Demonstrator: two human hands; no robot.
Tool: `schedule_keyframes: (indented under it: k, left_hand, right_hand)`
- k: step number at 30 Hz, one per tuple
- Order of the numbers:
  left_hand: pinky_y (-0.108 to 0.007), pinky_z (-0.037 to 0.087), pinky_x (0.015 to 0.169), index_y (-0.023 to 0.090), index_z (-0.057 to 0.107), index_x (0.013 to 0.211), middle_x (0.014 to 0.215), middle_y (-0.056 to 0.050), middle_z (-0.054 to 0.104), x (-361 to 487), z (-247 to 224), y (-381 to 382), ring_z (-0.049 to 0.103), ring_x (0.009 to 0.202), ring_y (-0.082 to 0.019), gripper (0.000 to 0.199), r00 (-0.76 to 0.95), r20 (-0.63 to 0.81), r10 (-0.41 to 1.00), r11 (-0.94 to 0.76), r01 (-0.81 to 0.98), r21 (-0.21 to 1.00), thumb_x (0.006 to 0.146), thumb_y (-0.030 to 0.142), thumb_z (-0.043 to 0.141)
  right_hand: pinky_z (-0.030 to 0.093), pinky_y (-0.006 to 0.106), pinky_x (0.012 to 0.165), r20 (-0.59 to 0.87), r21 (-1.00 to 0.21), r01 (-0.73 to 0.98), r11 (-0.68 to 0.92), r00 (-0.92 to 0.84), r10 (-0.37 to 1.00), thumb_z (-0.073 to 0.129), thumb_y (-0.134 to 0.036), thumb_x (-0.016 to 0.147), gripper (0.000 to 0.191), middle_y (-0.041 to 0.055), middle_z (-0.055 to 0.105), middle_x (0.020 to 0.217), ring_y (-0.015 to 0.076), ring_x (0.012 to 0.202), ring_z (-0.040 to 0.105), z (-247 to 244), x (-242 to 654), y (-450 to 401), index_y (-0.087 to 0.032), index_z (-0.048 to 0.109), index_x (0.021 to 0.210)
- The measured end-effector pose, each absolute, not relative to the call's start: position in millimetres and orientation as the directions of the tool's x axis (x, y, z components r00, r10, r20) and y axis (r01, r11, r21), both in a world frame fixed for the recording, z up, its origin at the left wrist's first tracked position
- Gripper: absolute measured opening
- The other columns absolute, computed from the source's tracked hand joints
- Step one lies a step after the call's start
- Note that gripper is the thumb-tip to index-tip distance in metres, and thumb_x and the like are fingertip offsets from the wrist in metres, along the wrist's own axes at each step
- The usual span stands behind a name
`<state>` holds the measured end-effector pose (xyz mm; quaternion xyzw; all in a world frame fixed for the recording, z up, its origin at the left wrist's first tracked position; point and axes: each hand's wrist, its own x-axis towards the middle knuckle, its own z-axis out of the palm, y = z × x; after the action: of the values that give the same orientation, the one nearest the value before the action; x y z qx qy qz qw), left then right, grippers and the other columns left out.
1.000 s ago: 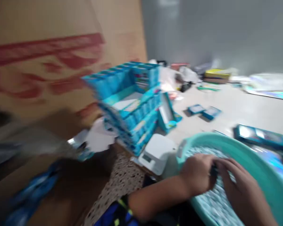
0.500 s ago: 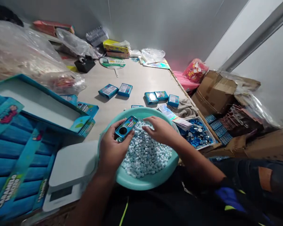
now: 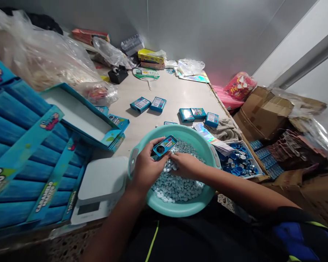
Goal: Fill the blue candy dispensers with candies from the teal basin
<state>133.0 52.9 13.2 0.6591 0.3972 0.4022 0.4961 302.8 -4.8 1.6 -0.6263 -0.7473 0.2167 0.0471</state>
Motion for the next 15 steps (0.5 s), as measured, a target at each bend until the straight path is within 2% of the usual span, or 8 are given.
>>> schedule_keyframes:
  k: [5, 8, 10, 12, 15]
  left_hand:
    - [-0.045, 0.058, 0.100, 0.020, 0.064, 0.131, 0.123, -0.011, 0.073, 132, 13, 53, 0.072, 0.108, -0.026, 0.054, 0.385, 0.091, 0.918, -0.168, 0.171, 0.971, 0.082, 0.037, 0.078]
    - [-0.045, 0.057, 0.101, 0.021, 0.063, 0.132, 0.125, -0.011, 0.072, 132, 14, 52, 0.072, 0.109, -0.026, 0.054, 0.397, 0.074, 0.915, -0.165, 0.200, 0.966, 0.083, 0.036, 0.077]
    - [-0.046, 0.057, 0.101, 0.020, 0.064, 0.131, 0.125, -0.012, 0.072, 133, 14, 52, 0.071, 0.111, -0.027, 0.052, 0.412, 0.080, 0.908, -0.190, 0.232, 0.954, 0.083, 0.035, 0.077]
    - [-0.047, 0.056, 0.102, 0.019, 0.066, 0.129, 0.124, -0.013, 0.073, 133, 15, 51, 0.070, 0.114, -0.028, 0.050, 0.447, 0.102, 0.889, -0.245, 0.274, 0.930, 0.082, 0.034, 0.077]
    - [-0.048, 0.054, 0.103, 0.020, 0.068, 0.127, 0.124, -0.012, 0.073, 134, 15, 50, 0.068, 0.116, -0.030, 0.048, 0.509, 0.154, 0.847, -0.339, 0.294, 0.893, 0.082, 0.034, 0.078]
  right_hand:
    - [0.042, 0.028, 0.063, -0.112, -0.509, 0.856, 0.092, -0.172, 0.979, 0.069, -0.018, 0.081, 0.012, 0.0031, 0.071, 0.081, 0.0185, 0.071, 0.062, 11, 300, -13, -0.021, 0.069, 0.093]
    - [0.039, 0.027, 0.056, -0.020, -0.710, 0.703, 0.028, -0.059, 0.998, 0.062, -0.023, 0.085, 0.008, -0.0012, 0.065, 0.070, 0.0141, 0.059, 0.054, 25, 305, -21, -0.021, 0.069, 0.087]
    - [0.038, 0.026, 0.052, 0.059, -0.865, 0.502, 0.014, 0.074, 0.996, 0.061, -0.029, 0.088, 0.012, -0.0021, 0.061, 0.066, 0.0124, 0.055, 0.050, 36, 307, -23, -0.020, 0.067, 0.083]
    - [0.037, 0.025, 0.047, 0.104, -0.971, 0.234, 0.050, 0.227, 0.968, 0.062, -0.035, 0.089, 0.017, -0.0026, 0.058, 0.064, 0.0112, 0.052, 0.047, 48, 305, -20, -0.021, 0.063, 0.079]
    - [0.031, 0.023, 0.040, 0.072, -0.982, -0.135, 0.130, 0.372, 0.926, 0.063, -0.037, 0.088, 0.017, -0.0042, 0.054, 0.065, 0.0098, 0.047, 0.045, 60, 292, -6, -0.022, 0.058, 0.081]
